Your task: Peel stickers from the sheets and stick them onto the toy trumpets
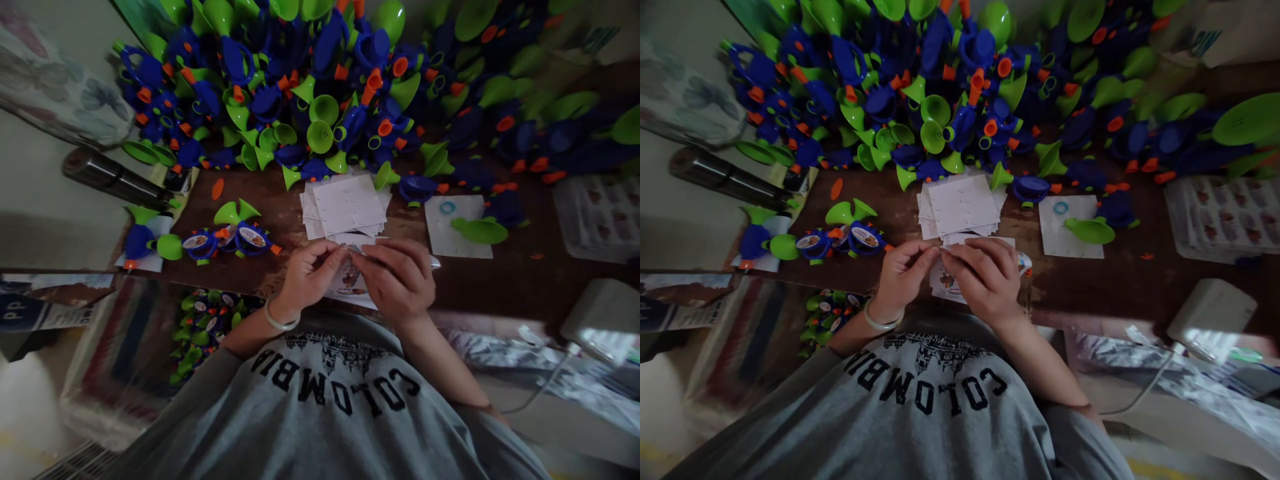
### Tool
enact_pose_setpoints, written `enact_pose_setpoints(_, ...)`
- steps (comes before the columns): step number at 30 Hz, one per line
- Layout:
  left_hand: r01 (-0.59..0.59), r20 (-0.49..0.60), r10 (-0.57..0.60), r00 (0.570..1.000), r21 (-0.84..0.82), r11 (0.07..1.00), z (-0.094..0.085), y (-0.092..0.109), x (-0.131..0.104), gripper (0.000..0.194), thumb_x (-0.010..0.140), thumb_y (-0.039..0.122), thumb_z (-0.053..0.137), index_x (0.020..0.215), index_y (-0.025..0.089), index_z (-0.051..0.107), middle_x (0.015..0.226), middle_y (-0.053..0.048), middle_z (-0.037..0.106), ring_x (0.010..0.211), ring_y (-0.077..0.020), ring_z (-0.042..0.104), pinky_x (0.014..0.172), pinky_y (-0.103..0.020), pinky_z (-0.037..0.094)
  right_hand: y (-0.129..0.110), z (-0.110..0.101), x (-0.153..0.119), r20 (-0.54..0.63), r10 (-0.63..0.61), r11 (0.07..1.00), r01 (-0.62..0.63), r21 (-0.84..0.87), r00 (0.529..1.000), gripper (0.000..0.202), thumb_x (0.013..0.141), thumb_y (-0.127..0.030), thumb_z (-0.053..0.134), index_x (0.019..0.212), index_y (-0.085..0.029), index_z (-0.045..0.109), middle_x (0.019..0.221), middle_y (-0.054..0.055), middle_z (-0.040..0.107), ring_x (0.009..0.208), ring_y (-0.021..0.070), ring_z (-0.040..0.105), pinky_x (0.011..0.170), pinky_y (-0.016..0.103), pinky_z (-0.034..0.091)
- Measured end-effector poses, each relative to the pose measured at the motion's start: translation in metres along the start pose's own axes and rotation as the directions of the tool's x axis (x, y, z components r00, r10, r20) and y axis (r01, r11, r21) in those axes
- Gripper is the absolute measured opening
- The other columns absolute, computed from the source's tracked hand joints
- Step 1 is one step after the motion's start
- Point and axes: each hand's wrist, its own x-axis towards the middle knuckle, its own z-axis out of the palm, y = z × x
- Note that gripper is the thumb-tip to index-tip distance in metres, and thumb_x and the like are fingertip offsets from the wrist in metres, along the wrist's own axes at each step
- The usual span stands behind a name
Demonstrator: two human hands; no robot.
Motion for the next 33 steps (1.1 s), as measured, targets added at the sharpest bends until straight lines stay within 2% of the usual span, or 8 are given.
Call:
enact_pose_setpoints(4, 0.053, -0.103, -0.063, 0.993, -0.092, 0.994, -0.005, -0.005, 0.005, 0.038, 0.099, 0.060, 0.071, 0.093, 0.023, 0.078, 0.086, -0.001, 0.078, 0.074, -0.0129, 0.067, 0.068, -0.023, 0.056, -0.005, -0.016, -0.003, 0.117, -0.147, 0.956, 0.111, 0.272, 0.982, 0.020, 0.099, -0.018, 0.073, 0.101, -0.037, 0.078, 0.100, -0.007, 0.083, 0.109, 0.0189, 0.073, 0.105, 0.040, 0.062)
enact_pose_setpoints(8, 0.002, -0.172, -0.017, 0.985, -0.085, 0.996, -0.007, -0.007, 0.011, 0.031, 0.101, 0.056, 0.071, 0.100, 0.025, 0.076, 0.096, -0.002, 0.079, 0.082, -0.0137, 0.070, 0.073, -0.025, 0.057, -0.011, -0.040, 0.005, 0.230, -0.095, 0.789, -0.067, 0.611, 0.969, 0.016, 0.107, -0.033, 0.063, 0.105, -0.040, 0.077, 0.100, -0.005, 0.081, 0.115, 0.0200, 0.072, 0.105, 0.043, 0.063)
enact_pose_setpoints(9, -0.027, -0.157, 0.017, 0.987, -0.066, 0.997, -0.006, -0.007, 0.011, 0.031, 0.102, 0.055, 0.070, 0.100, 0.025, 0.075, 0.097, -0.003, 0.079, 0.084, -0.0144, 0.071, 0.075, -0.026, 0.058, -0.009, -0.043, 0.007, 0.206, -0.006, 0.825, -0.111, 0.554, 0.979, 0.017, 0.105, -0.035, 0.065, 0.116, -0.042, 0.076, 0.107, -0.003, 0.081, 0.117, 0.0220, 0.072, 0.104, 0.045, 0.064)
enact_pose_setpoints(12, -0.133, -0.077, 0.133, 0.988, 0.013, 0.991, -0.003, -0.004, 0.009, 0.028, 0.106, 0.050, 0.065, 0.100, 0.024, 0.074, 0.097, -0.004, 0.079, 0.090, -0.0164, 0.074, 0.083, -0.030, 0.060, 0.000, -0.035, 0.008, 0.204, 0.199, 0.952, -0.238, 0.194, 0.959, 0.062, 0.100, -0.034, 0.074, 0.158, -0.042, 0.053, 0.131, 0.006, 0.078, 0.122, 0.0294, 0.073, 0.104, 0.050, 0.063)
enact_pose_setpoints(16, -0.220, -0.009, 0.220, 0.975, 0.016, 0.975, 0.000, 0.000, 0.008, 0.023, 0.108, 0.041, 0.063, 0.099, 0.023, 0.073, 0.093, -0.003, 0.079, 0.088, -0.0150, 0.075, 0.082, -0.028, 0.059, 0.008, -0.013, -0.003, 0.265, 0.192, 0.977, -0.209, 0.037, 0.945, 0.079, 0.104, -0.027, 0.068, 0.171, -0.034, 0.026, 0.119, 0.005, 0.085, 0.101, 0.0258, 0.080, 0.089, 0.042, 0.066)
enact_pose_setpoints(21, -0.102, -0.042, 0.100, 0.994, -0.058, 0.993, 0.001, -0.003, 0.010, 0.030, 0.105, 0.048, 0.067, 0.093, 0.021, 0.072, 0.088, -0.002, 0.077, 0.080, -0.0137, 0.070, 0.075, -0.025, 0.056, 0.008, 0.001, -0.016, 0.048, 0.092, 0.992, -0.087, -0.091, 0.995, 0.052, 0.101, -0.022, 0.073, 0.150, -0.030, 0.056, 0.107, 0.002, 0.087, 0.092, 0.0211, 0.083, 0.086, 0.033, 0.066)
enact_pose_setpoints(26, 0.050, -0.022, -0.058, 0.998, -0.265, 0.963, 0.007, -0.010, 0.011, 0.036, 0.098, 0.057, 0.074, 0.093, 0.022, 0.073, 0.087, -0.001, 0.074, 0.072, -0.0114, 0.062, 0.066, -0.023, 0.050, 0.013, 0.000, -0.019, -0.054, -0.041, 0.997, 0.038, -0.065, 0.998, 0.063, 0.093, -0.008, 0.076, 0.148, -0.032, 0.056, 0.103, -0.002, 0.087, 0.084, 0.0185, 0.081, 0.084, 0.033, 0.066)
enact_pose_setpoints(33, -0.046, 0.036, 0.058, 0.998, -0.281, 0.959, 0.008, -0.009, 0.016, 0.032, 0.096, 0.050, 0.079, 0.085, 0.022, 0.067, 0.068, 0.003, 0.059, 0.059, -0.0091, 0.049, 0.054, -0.022, 0.040, 0.009, -0.003, -0.021, -0.054, 0.154, 0.988, -0.153, 0.032, 0.987, 0.046, 0.091, -0.014, 0.081, 0.133, -0.029, 0.070, 0.100, 0.001, 0.086, 0.084, 0.0217, 0.079, 0.076, 0.037, 0.064)
